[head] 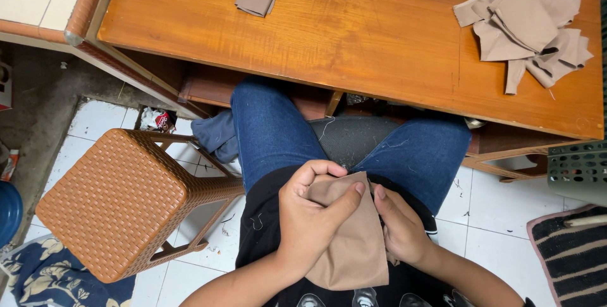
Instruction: The person sits on a low stool and cuts a piece of beige fabric into smaller rectangular pieces using scissors. They fold the fabric, cut it, and place the cut pieces on a wooden table next to a pile of similar cut fabric.
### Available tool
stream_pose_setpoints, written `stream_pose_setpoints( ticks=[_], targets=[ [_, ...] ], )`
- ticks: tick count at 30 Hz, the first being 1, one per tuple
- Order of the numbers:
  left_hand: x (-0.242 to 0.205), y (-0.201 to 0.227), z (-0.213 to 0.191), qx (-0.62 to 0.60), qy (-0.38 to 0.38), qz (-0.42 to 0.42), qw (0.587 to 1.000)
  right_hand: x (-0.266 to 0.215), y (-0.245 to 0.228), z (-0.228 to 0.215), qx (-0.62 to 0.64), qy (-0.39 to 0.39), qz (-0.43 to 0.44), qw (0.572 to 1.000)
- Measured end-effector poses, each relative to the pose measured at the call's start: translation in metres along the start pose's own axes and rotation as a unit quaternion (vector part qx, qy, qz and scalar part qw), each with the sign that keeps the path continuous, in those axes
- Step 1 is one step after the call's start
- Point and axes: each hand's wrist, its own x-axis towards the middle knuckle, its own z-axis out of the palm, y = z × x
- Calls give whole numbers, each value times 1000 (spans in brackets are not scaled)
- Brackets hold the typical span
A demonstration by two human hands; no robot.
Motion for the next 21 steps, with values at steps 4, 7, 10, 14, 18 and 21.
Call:
stream_pose_setpoints(
  ticks=[4,7,10,14,18,21],
  targets=[
    [-1,1,0,-14,-10,-29,999,0,4,-2,-1,10,13,1000],
    [-2,1,0,-24,-19,-36,999,0,4,-2,-5,17,20,1000],
    [-1,0,-1,-20,-17,-33,999,1,1,-1,-6,5,20,1000],
    [-1,0,-1,-26,-24,-24,999,2,2,-3,-23,7,24,999],
    [0,2,-1,-16,-24,-36,999,3,3,-3,-11,3,24,1000],
    [-1,2,-1,-25,-31,-50,998,2,3,-3,-23,16,32,999]
  ],
)
